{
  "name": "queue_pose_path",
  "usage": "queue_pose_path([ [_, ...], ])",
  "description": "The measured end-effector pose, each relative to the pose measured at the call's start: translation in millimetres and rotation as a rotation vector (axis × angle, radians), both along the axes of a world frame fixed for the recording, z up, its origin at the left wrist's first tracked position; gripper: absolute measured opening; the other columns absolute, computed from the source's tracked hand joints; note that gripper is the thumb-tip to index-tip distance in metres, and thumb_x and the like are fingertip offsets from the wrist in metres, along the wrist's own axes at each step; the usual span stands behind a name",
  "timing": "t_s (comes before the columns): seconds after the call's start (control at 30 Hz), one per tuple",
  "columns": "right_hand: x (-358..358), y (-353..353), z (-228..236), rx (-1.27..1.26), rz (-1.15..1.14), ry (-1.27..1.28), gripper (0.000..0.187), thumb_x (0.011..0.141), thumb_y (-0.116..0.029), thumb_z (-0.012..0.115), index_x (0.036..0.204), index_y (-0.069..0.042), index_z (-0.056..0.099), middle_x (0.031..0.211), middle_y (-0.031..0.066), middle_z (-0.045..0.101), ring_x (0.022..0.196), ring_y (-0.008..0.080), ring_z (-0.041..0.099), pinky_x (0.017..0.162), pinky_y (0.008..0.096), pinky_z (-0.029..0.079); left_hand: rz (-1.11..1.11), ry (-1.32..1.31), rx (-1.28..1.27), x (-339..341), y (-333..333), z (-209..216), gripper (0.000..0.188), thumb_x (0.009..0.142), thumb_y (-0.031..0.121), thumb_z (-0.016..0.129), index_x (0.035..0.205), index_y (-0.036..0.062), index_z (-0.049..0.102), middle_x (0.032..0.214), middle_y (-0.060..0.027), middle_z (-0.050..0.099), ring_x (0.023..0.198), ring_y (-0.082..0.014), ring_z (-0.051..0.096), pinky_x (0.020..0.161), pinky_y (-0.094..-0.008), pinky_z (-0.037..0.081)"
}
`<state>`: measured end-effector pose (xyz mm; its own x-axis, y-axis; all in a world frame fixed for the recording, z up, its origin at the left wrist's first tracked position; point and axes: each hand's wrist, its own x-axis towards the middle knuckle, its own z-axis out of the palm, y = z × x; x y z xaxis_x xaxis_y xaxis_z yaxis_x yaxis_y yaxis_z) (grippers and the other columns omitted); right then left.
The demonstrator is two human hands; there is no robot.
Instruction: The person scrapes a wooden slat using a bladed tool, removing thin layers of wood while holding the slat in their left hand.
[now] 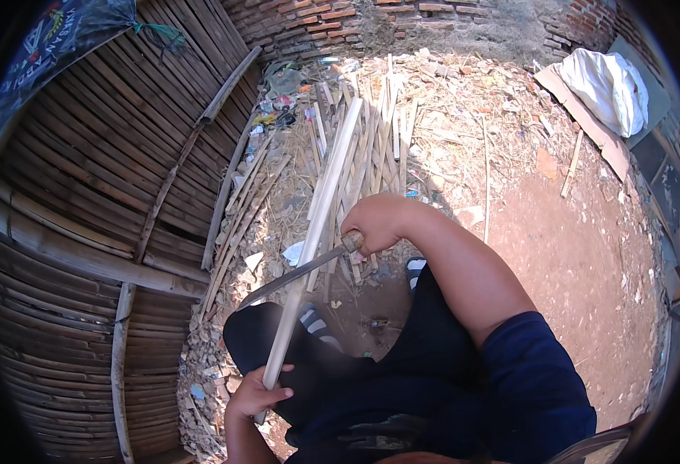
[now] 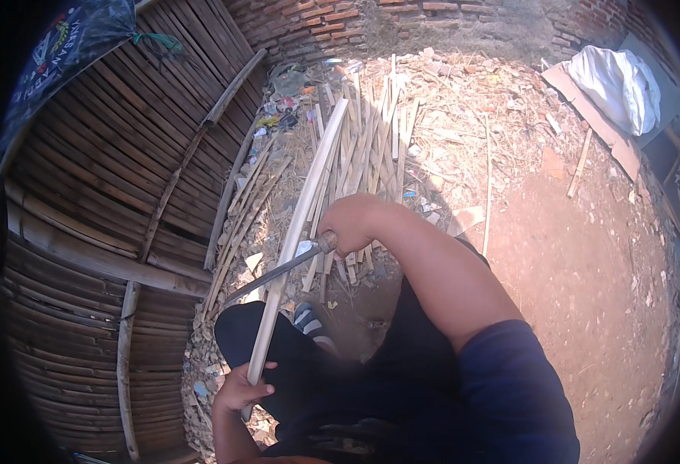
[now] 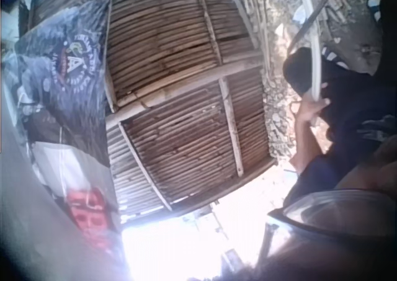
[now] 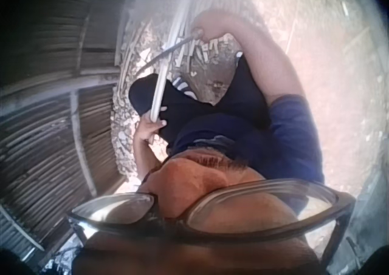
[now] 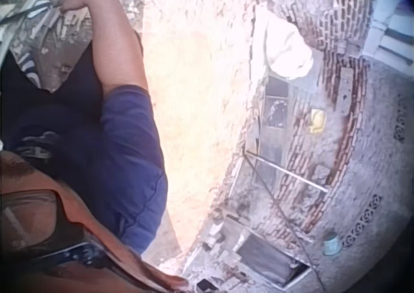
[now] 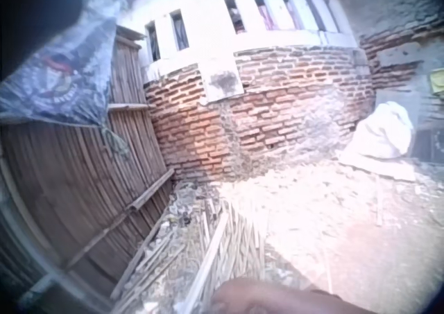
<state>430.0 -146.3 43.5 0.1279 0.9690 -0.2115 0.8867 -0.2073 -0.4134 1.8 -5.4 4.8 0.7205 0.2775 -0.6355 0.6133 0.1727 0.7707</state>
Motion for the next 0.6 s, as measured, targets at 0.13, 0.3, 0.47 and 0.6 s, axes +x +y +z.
queue_pose_path([
  [0.13, 72.0, -10.4, -20.9, 0.076, -0.390, 0.209, 0.052, 0.078, -0.032, 0.079, 0.121, -0.006, 0.070, 0.111, 0.0185, 0.072, 0.105, 0.0321, 0.068, 0.090, 0.0430, 0.053, -0.009, 0.015, 0.057, 1.3, -0.1, -1.0, 0.057, 0.082, 0.004, 0.083, 0.134, 0.0017, 0.060, 0.061, 0.0057, 0.053, 0.049, -0.0042, 0.047, 0.047, -0.0219, 0.036],
  [0.3, 97.7, -21.8, -35.3, 0.215, -0.737, 0.237, 0.052, 0.080, -0.038, 0.078, 0.120, -0.006, 0.070, 0.116, 0.0204, 0.070, 0.109, 0.0332, 0.067, 0.093, 0.0426, 0.051, -0.022, 0.048, 0.037, 4.4, -0.3, 1.6, 0.057, 0.081, 0.004, 0.083, 0.134, 0.0016, 0.060, 0.062, 0.0055, 0.053, 0.049, -0.0042, 0.047, 0.047, -0.0220, 0.036],
  [0.47, 50.3, -15.8, -17.6, 0.099, -0.295, 0.123, 0.054, 0.079, -0.037, 0.080, 0.123, -0.008, 0.069, 0.116, 0.0197, 0.070, 0.112, 0.0368, 0.065, 0.098, 0.0450, 0.051, 0.019, 0.000, -0.030, 2.9, 0.5, -1.9, 0.057, 0.082, 0.004, 0.083, 0.134, 0.0020, 0.060, 0.062, 0.0059, 0.053, 0.050, -0.0037, 0.047, 0.047, -0.0220, 0.036],
  [0.6, 1.5, -2.1, 1.4, -0.025, -0.017, 0.025, 0.049, 0.076, -0.037, 0.081, 0.117, -0.010, 0.071, 0.109, 0.0174, 0.071, 0.106, 0.0367, 0.067, 0.091, 0.0456, 0.052, 0.019, 0.004, -0.018, 0.6, -0.7, 0.8, 0.057, 0.082, 0.004, 0.083, 0.134, 0.0023, 0.061, 0.062, 0.0064, 0.052, 0.050, -0.0032, 0.047, 0.048, -0.0221, 0.036],
])
